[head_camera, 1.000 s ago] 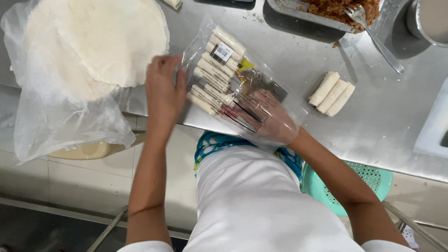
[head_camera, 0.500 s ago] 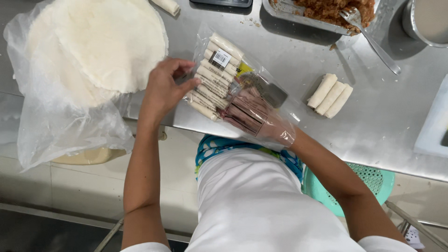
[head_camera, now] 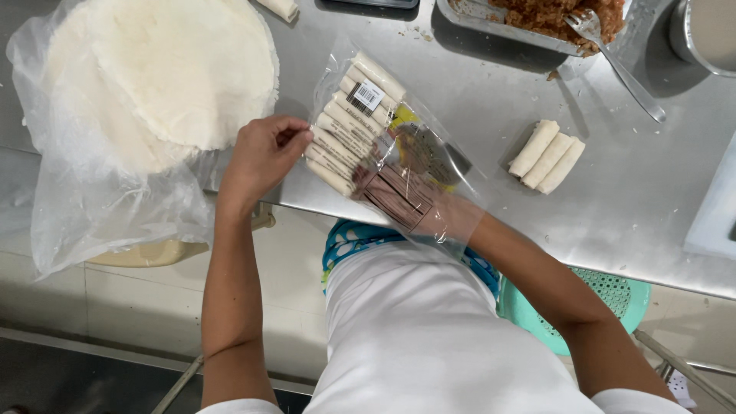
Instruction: The person packages several pre-rolled spring rolls into a plastic bag by hand on a stainless steel work surface.
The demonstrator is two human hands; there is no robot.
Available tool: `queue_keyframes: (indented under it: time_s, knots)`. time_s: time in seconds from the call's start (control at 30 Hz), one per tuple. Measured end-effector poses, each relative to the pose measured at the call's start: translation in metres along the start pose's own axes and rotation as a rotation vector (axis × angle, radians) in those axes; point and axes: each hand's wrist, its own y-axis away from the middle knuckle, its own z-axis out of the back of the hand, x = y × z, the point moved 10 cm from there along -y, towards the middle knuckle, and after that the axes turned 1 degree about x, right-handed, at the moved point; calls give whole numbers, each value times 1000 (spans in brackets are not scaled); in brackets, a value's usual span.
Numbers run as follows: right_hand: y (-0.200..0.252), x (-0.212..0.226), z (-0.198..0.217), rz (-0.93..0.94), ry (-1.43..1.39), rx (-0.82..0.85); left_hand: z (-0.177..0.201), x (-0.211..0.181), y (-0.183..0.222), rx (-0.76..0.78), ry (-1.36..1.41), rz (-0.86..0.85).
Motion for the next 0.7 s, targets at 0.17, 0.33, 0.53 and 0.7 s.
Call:
queue_keyframes:
  time_s: [0.17,0.33,0.53,0.7]
  knots:
    - [8,1,-13,-30,-21,30,10,2,-1,50,66,2]
    - [2,3,-26,-64,-39,53,13,35,-15,54,142,20]
    - [-20,3,9,16,-8,-161,16,-37,12,-356,-205,-308]
    - [-30,23,55,-98,246,-457,-10,-51,18,-204,-245,-212]
